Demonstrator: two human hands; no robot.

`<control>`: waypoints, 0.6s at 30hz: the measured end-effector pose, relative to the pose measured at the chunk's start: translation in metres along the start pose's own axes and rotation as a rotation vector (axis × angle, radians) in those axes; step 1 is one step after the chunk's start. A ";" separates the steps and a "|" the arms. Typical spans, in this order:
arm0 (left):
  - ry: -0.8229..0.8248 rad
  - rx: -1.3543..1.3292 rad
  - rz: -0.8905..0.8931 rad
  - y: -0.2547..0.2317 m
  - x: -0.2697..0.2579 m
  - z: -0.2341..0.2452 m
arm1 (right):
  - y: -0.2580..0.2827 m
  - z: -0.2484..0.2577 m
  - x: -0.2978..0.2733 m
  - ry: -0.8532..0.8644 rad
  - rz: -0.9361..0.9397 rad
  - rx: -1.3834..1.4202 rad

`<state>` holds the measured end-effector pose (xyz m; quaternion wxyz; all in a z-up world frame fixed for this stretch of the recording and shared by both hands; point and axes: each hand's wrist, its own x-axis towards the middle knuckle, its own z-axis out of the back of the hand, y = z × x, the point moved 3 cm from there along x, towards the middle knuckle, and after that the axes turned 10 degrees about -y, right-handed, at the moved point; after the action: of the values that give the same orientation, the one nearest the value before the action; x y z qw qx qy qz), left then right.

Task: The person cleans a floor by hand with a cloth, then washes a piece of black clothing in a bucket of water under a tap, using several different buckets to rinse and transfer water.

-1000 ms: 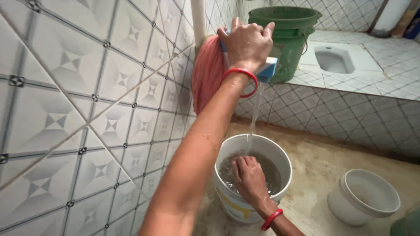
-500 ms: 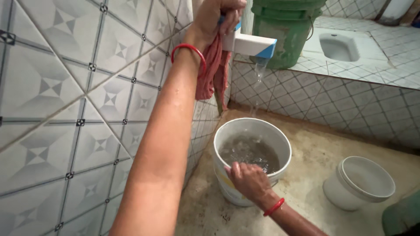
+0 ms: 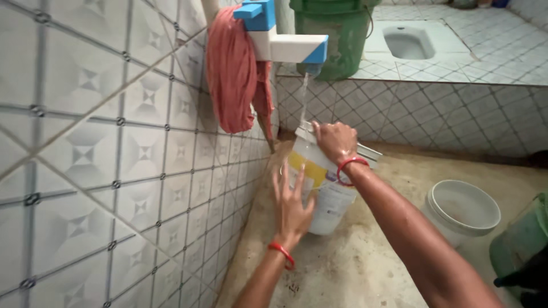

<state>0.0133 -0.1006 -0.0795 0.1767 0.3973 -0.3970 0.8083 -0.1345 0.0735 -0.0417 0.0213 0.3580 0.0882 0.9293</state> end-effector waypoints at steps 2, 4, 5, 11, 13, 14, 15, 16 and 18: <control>0.146 0.003 0.153 0.026 -0.031 -0.032 | -0.015 0.001 0.012 0.017 -0.051 -0.017; 0.292 0.011 0.312 0.044 -0.048 -0.062 | -0.026 0.003 0.018 0.038 -0.101 -0.035; 0.225 0.020 0.293 0.047 -0.048 -0.072 | -0.031 0.003 0.020 0.097 -0.115 -0.019; 0.133 0.137 0.231 0.043 -0.052 -0.092 | -0.054 0.012 0.013 0.200 -0.149 -0.035; 0.154 0.139 0.245 0.037 -0.052 -0.094 | -0.061 0.012 0.011 0.220 -0.171 -0.035; 0.156 0.164 0.253 0.034 -0.049 -0.094 | -0.062 0.012 0.011 0.229 -0.187 -0.029; 0.158 0.188 0.261 0.033 -0.047 -0.094 | -0.062 0.011 0.012 0.239 -0.203 -0.022; 0.158 0.192 0.259 0.032 -0.045 -0.092 | -0.062 0.011 0.011 0.238 -0.204 -0.017; 0.160 0.148 0.274 0.030 -0.042 -0.088 | -0.063 0.011 0.009 0.208 -0.244 0.008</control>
<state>-0.0227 -0.0486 -0.1599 0.0661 0.2859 -0.3715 0.8808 -0.1358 0.1382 -0.0391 0.1233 0.2467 0.1363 0.9515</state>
